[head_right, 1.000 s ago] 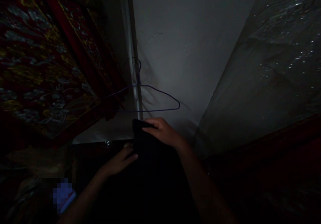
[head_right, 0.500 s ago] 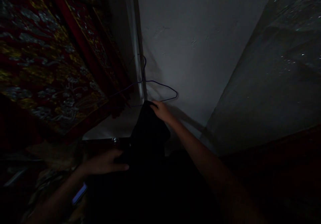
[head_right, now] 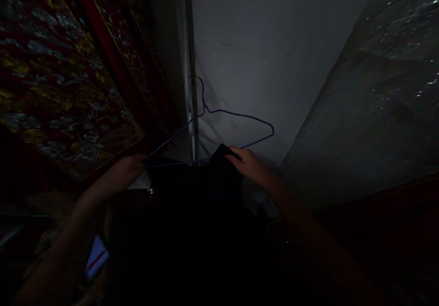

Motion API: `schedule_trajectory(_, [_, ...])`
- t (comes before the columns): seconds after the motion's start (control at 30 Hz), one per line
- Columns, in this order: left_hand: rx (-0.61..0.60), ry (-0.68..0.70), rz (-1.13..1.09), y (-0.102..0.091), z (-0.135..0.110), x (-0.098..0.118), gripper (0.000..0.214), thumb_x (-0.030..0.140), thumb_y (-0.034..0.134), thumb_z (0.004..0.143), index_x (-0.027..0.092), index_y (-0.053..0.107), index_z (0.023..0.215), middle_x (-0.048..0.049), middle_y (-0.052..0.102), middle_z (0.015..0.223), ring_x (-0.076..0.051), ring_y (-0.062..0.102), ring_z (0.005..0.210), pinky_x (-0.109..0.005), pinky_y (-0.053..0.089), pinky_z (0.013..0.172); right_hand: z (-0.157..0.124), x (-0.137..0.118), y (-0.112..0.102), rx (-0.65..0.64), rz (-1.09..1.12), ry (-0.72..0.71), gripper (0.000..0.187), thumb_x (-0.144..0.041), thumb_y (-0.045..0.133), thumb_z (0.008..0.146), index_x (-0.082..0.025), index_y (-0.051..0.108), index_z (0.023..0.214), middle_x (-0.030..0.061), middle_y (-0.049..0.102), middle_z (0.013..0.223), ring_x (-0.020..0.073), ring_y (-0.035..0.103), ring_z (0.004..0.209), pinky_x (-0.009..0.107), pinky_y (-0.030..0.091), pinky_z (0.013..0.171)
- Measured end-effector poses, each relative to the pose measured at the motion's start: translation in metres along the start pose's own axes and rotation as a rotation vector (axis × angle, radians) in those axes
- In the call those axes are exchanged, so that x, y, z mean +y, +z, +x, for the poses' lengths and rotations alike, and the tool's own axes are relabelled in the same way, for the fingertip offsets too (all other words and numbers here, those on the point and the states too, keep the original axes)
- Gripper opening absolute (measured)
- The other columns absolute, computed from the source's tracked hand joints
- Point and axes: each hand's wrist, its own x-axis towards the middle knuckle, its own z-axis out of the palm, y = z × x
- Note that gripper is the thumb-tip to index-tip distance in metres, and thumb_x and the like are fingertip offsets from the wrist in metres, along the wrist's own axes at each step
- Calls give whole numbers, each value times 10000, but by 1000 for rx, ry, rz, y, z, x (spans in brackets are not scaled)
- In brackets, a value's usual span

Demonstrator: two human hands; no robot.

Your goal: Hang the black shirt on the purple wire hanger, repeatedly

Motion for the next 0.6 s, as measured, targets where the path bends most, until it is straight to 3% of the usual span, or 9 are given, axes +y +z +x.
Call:
schedule_trajectory(0.2, [-98, -29, 40, -14, 1, 1, 330, 430, 433, 883, 218, 593, 687, -33, 659, 679, -220, 625, 650, -324, 439, 638, 1, 0, 11, 82, -54, -20, 284, -425, 568, 916, -198, 697, 805, 34, 683, 737, 200, 587, 665, 315, 431, 655])
schedule_trajectory(0.27, [-140, -6, 20, -16, -7, -3, 337, 451, 452, 896, 221, 611, 708, -30, 667, 713, -218, 630, 673, -323, 454, 658, 2, 0, 13, 91, -60, -28, 281, -418, 565, 916, -203, 691, 787, 40, 678, 722, 204, 591, 670, 321, 431, 666])
schedule_trajectory(0.43, [-140, 182, -13, -27, -25, -7, 309, 476, 507, 921, 244, 698, 851, -62, 690, 1022, -259, 641, 1019, -342, 481, 911, 11, -1, 17, 66, -36, -24, 274, -411, 574, 904, -207, 691, 762, 33, 676, 725, 195, 581, 665, 319, 428, 671])
schedule_trajectory(0.6, [-30, 255, 37, -43, -17, 19, 272, 422, 490, 954, 230, 676, 901, -45, 618, 936, -222, 596, 884, -337, 493, 837, 14, -12, 23, -113, 89, -26, 286, -425, 595, 905, -188, 728, 816, 17, 700, 748, 186, 603, 684, 304, 462, 656])
